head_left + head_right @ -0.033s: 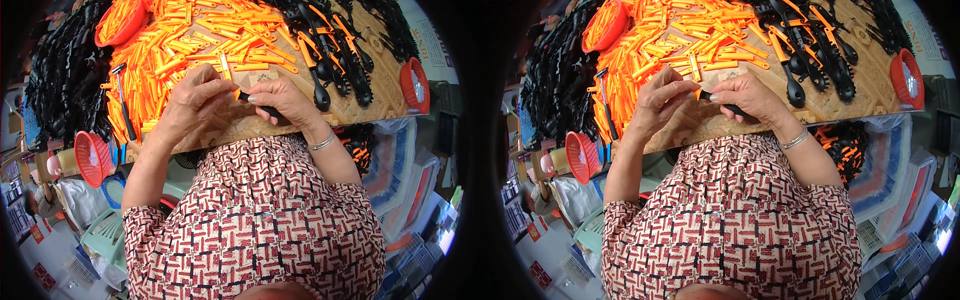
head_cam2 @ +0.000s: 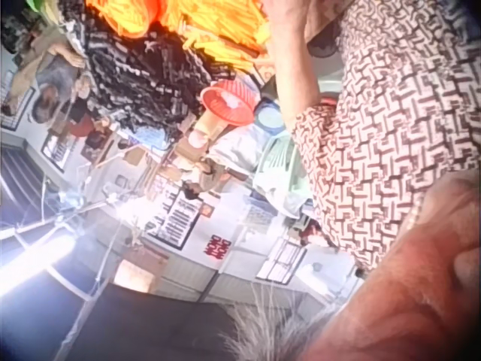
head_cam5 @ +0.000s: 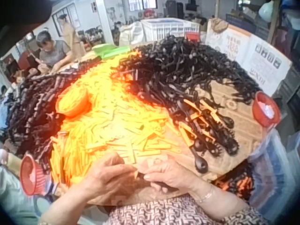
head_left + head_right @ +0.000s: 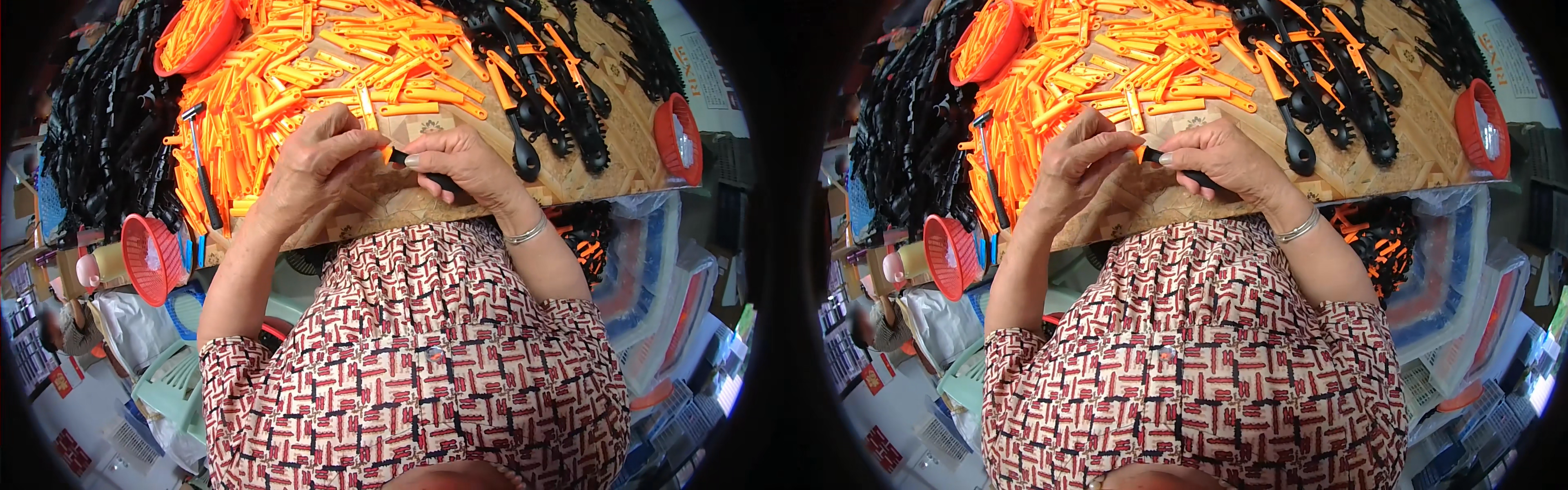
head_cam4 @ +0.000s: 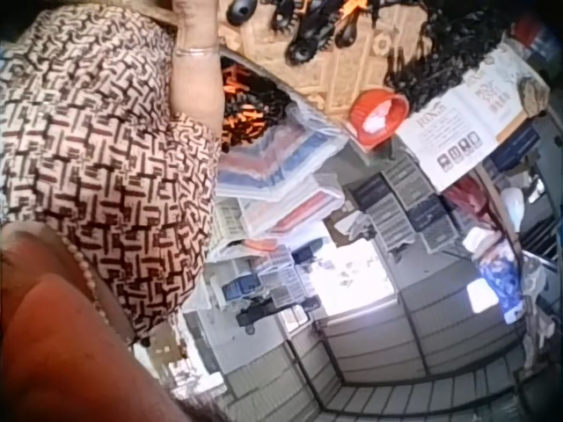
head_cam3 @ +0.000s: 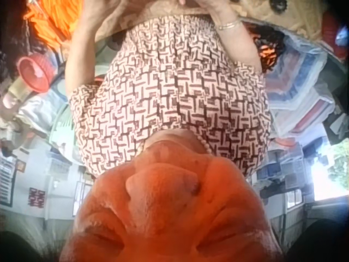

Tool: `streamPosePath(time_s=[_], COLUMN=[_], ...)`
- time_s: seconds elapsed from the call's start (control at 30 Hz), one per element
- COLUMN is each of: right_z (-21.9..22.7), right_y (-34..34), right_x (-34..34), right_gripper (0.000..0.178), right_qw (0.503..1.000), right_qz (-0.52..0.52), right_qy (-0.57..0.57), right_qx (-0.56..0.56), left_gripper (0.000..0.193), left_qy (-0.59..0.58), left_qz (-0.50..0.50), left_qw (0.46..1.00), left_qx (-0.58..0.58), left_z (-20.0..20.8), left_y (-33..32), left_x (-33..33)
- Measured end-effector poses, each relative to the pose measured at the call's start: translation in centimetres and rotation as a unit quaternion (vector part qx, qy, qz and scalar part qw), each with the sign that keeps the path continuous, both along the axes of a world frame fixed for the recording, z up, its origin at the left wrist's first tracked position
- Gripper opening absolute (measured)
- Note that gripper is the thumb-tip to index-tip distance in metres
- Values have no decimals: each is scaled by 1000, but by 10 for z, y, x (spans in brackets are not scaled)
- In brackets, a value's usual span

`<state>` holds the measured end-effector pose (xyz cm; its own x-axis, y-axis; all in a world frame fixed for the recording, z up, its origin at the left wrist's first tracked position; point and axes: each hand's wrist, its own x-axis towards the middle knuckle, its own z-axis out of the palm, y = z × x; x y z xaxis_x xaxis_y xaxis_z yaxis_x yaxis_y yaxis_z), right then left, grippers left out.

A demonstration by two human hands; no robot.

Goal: The person sits at a wooden table and repeatedly assembles small orange plastic handles with black plastic heads. They pick up a handle, insert the head, and place the finished unit on the table. The process is repetitive and involves handling many identical components.

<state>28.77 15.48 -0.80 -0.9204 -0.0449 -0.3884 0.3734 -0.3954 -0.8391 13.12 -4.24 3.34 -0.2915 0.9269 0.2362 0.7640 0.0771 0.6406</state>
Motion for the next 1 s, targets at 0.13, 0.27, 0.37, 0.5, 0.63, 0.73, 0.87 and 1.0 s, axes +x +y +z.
streamPosePath(time_s=[0.13,0.27,0.37,0.5,0.63,0.73,0.87,1.0], right_z=[0,-3,-9,-18,-10,12,30,37], right_y=[-3,-5,-10,-14,-21,-1,54,91], right_x=[6,13,13,12,12,19,31,34], right_gripper=[26,23,21,19,22,23,22,28], right_qw=[998,995,978,913,846,704,542,410], right_qz=[7,26,40,29,-23,-101,-189,-195], right_qy=[11,34,127,247,270,278,205,118], right_qx=[54,85,161,325,460,646,793,883], left_gripper=[20,17,15,16,27,29,38,36], left_qy=[-5,-64,-83,-107,-282,-52,251,266], left_qz=[9,42,68,75,97,147,76,44], left_qw=[1000,994,988,979,952,988,965,963], left_qx=[-27,-82,-108,-156,-64,5,-25,17], left_z=[6,1,-14,-3,-13,-18,-34,-47], left_y=[2,-1,-10,-16,-20,-2,16,25], left_x=[5,13,16,17,0,-23,-36,-37])
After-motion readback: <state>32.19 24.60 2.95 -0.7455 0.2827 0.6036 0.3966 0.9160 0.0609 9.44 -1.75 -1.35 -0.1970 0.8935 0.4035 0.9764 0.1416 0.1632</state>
